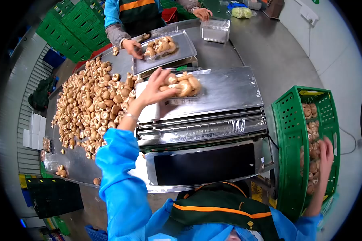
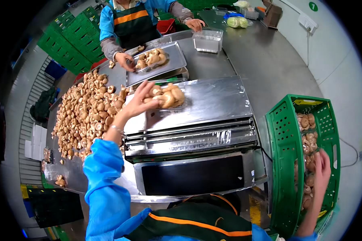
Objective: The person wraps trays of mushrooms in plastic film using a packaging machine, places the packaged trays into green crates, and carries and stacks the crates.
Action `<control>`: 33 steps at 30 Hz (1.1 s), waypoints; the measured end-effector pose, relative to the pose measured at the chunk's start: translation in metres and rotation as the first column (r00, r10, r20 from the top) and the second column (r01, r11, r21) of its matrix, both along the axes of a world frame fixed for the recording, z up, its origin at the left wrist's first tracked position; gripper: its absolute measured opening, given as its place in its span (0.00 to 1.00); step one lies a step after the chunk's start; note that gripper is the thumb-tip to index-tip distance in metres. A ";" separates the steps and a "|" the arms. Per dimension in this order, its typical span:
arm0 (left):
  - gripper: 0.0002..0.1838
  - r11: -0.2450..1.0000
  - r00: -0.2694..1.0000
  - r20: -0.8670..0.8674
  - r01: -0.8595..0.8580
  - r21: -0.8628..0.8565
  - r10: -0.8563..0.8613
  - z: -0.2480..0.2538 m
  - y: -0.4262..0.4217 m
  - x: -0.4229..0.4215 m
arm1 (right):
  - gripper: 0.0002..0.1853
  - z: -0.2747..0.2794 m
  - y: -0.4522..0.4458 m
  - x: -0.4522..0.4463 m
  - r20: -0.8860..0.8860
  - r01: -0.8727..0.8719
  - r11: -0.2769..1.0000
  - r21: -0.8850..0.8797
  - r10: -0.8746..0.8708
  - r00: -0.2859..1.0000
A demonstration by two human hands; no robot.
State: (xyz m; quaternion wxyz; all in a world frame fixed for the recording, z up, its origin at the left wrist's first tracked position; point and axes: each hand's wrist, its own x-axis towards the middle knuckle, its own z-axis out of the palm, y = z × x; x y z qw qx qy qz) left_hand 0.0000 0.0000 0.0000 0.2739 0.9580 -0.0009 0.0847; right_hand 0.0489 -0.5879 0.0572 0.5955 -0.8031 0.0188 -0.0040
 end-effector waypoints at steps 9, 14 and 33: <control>0.35 0.988 0.953 0.295 0.017 0.151 -0.061 -0.009 -0.059 -0.015 | 0.38 -0.043 0.329 0.034 0.355 -0.353 0.456 -0.817 0.880 0.316; 0.41 0.987 0.968 0.240 -0.107 0.122 0.075 -0.016 -0.080 -0.019 | 0.43 -0.056 0.323 0.042 0.182 -0.621 0.311 -0.720 0.947 0.264; 0.13 0.777 0.885 -0.274 -0.462 -0.428 0.376 -0.015 -0.061 -0.163 | 0.11 -0.074 0.203 -0.023 -0.203 -0.612 0.776 -0.151 0.582 0.788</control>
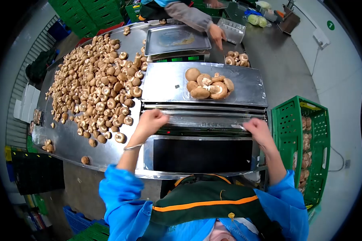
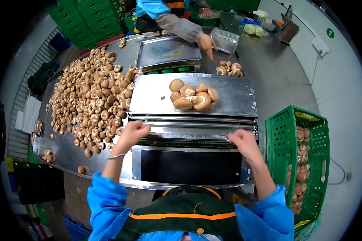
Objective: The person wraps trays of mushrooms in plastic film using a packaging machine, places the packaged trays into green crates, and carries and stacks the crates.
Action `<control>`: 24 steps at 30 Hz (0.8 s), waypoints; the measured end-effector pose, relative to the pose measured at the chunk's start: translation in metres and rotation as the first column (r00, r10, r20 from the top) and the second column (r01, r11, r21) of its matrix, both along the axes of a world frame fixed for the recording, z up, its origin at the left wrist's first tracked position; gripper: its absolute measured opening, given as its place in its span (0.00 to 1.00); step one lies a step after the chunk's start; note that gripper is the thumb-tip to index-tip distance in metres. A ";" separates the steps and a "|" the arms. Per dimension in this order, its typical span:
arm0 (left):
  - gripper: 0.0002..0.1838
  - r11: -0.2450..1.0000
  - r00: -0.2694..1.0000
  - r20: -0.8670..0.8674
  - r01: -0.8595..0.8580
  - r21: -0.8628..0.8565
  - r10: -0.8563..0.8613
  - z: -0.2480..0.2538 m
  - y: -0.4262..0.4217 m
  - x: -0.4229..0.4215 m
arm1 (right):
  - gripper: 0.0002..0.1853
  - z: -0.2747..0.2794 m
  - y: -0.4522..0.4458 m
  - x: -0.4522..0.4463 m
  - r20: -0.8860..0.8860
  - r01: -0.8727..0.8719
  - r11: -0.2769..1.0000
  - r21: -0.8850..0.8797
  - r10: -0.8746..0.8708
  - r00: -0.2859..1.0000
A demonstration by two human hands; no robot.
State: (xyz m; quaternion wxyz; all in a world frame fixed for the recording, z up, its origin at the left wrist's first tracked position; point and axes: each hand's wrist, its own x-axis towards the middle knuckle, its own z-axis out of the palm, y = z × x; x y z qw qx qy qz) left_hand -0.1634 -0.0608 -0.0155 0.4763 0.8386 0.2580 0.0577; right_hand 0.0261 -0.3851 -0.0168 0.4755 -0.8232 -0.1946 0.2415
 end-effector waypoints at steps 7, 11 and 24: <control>0.19 -0.145 0.762 0.626 0.647 -0.748 0.167 0.058 -0.027 -0.037 | 0.13 0.057 -0.042 -0.009 -0.419 0.488 0.279 0.827 0.885 0.204; 0.20 0.566 0.526 0.801 0.581 -0.585 0.287 0.112 0.025 0.099 | 0.11 0.128 0.077 0.079 -0.377 0.338 0.168 0.926 0.351 0.857; 0.34 0.599 0.849 0.119 0.456 -0.658 -0.516 0.030 0.043 0.140 | 0.21 0.024 0.123 0.125 -0.623 -0.134 0.972 0.191 0.226 0.749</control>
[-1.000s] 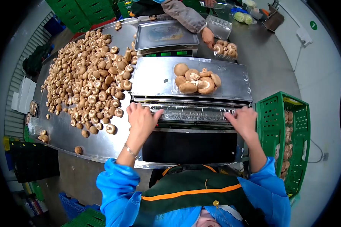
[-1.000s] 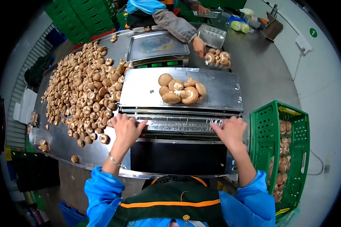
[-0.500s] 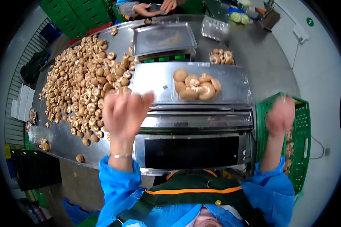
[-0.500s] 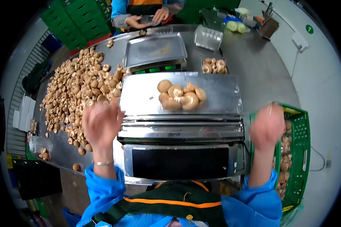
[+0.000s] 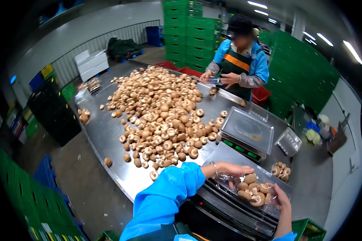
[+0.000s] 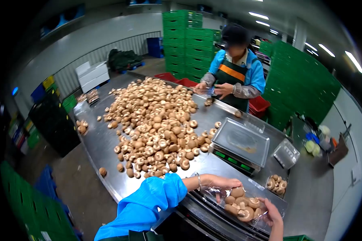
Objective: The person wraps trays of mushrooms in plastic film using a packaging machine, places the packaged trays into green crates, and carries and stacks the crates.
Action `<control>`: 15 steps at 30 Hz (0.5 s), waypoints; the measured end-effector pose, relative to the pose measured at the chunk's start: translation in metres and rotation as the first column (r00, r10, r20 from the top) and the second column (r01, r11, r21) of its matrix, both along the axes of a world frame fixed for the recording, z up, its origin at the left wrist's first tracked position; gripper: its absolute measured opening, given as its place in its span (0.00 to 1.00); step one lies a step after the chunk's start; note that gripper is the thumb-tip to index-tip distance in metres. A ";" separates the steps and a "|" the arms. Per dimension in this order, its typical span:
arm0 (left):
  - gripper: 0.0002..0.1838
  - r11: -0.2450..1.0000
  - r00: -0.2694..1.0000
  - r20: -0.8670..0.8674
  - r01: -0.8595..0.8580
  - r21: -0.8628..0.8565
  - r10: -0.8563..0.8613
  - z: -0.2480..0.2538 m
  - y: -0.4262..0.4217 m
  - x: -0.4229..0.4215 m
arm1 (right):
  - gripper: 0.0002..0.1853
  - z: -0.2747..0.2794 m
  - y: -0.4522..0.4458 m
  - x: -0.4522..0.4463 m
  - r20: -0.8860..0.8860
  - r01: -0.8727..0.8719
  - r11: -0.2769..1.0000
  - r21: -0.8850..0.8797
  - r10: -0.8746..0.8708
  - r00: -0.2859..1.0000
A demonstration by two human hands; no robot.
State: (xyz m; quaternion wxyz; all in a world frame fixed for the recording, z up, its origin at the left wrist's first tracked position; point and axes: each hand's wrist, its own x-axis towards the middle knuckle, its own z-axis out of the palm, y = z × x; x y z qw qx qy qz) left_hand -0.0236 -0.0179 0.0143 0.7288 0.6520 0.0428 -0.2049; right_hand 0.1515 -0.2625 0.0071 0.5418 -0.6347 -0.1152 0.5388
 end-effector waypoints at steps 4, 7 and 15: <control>0.43 0.999 1.000 -0.003 -0.009 0.043 0.009 0.006 -0.007 -0.018 | 0.28 0.003 -0.011 -0.021 -0.037 -0.006 0.998 0.061 0.008 0.999; 0.41 0.997 0.996 0.082 -0.036 -0.063 0.041 0.017 -0.029 -0.052 | 0.30 0.013 -0.038 -0.046 -0.016 -0.059 0.983 0.176 0.063 0.998; 0.38 0.968 0.982 -0.110 0.127 -0.216 -0.154 -0.009 -0.071 -0.174 | 0.23 0.009 -0.137 -0.167 0.261 -0.004 0.988 -0.152 0.044 0.964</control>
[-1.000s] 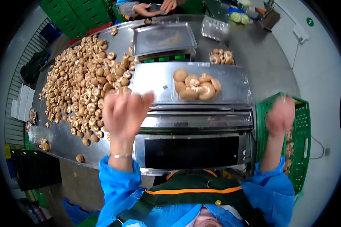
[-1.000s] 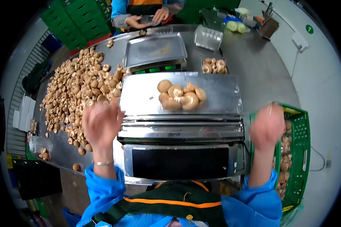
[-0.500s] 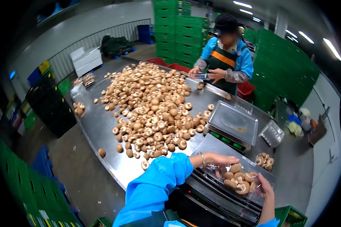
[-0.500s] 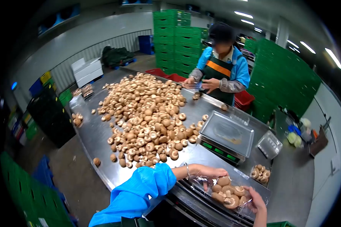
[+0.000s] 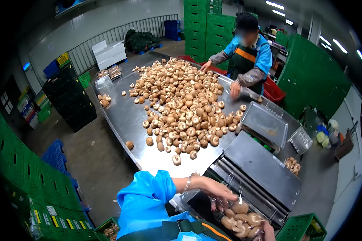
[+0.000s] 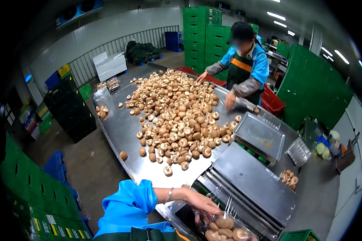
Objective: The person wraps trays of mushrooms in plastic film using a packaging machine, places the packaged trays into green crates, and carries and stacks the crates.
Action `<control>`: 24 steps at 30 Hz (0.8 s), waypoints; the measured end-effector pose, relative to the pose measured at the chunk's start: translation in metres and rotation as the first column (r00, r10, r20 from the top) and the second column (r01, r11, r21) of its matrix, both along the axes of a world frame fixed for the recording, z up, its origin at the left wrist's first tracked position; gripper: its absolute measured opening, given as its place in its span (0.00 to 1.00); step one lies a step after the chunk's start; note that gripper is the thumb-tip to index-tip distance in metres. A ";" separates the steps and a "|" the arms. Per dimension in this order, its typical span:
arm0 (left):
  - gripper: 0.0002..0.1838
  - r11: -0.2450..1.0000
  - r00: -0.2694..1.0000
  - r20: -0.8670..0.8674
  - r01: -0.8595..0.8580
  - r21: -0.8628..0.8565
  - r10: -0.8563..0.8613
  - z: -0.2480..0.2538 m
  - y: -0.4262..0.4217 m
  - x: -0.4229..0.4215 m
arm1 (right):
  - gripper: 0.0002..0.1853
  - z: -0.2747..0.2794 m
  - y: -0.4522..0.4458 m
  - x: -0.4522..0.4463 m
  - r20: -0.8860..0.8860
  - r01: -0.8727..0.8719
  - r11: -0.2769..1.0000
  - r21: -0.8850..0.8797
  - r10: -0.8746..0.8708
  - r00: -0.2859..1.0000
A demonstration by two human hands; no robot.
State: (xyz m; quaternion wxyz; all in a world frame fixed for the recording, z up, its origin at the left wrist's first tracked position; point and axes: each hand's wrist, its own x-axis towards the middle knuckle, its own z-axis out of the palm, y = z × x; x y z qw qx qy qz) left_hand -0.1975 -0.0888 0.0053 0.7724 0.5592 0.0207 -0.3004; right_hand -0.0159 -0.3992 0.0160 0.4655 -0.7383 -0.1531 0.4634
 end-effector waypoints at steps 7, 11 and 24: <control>0.15 0.751 0.749 -0.055 -0.661 0.004 0.660 -0.087 -0.022 -0.033 | 0.28 -0.098 -0.031 -0.033 -0.275 0.340 0.940 -0.009 -0.330 0.903; 0.09 0.153 0.242 0.417 -0.960 0.235 0.876 -0.125 -0.068 -0.021 | 0.12 -0.113 -0.018 -0.079 -0.123 0.764 0.598 0.242 -0.762 0.636; 0.14 0.849 0.877 -0.015 -0.461 0.260 0.481 -0.129 -0.118 -0.107 | 0.17 -0.159 -0.025 -0.185 -0.480 0.385 0.897 0.219 -0.244 0.843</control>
